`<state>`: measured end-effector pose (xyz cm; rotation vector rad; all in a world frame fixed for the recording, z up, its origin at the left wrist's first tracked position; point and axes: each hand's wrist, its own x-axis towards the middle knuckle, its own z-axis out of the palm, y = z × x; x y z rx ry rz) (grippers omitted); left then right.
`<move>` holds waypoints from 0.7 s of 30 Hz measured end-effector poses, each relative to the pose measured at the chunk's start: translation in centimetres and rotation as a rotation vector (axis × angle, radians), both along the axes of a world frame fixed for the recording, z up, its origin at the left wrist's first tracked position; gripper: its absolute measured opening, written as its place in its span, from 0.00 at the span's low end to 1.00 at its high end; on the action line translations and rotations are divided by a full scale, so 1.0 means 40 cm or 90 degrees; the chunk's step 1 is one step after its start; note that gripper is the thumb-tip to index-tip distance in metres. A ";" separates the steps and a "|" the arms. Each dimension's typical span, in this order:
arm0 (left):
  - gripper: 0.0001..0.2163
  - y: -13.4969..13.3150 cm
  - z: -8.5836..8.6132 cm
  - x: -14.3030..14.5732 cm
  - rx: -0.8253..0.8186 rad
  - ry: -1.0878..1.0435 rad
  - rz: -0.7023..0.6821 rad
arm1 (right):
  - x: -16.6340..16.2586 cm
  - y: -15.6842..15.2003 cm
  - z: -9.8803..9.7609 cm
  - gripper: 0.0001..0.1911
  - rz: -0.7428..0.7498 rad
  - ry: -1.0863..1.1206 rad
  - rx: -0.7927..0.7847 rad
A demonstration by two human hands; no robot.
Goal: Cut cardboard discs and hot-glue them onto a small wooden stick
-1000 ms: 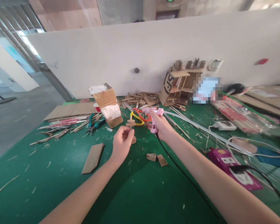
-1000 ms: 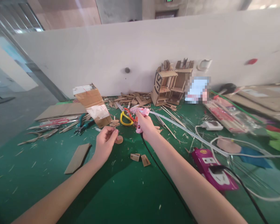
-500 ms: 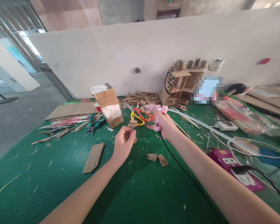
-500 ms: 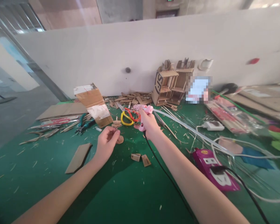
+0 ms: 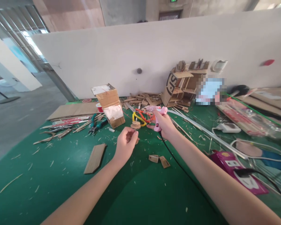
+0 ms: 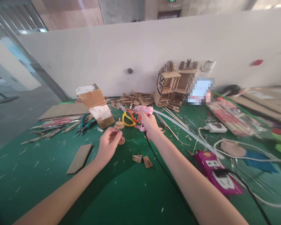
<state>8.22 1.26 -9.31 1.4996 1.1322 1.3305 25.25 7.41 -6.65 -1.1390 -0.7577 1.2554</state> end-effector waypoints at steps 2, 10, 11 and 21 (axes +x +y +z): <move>0.10 0.000 -0.001 0.000 0.001 -0.003 -0.008 | -0.003 -0.001 -0.011 0.10 0.001 -0.013 -0.007; 0.09 0.002 -0.005 0.002 0.012 0.017 -0.023 | -0.004 -0.004 -0.017 0.10 -0.009 -0.019 -0.023; 0.09 0.001 -0.005 0.001 0.014 0.018 -0.026 | -0.003 -0.006 -0.013 0.10 -0.010 -0.016 -0.023; 0.09 0.003 -0.007 0.001 0.018 0.041 -0.031 | 0.023 -0.029 0.008 0.12 -0.015 -0.056 -0.017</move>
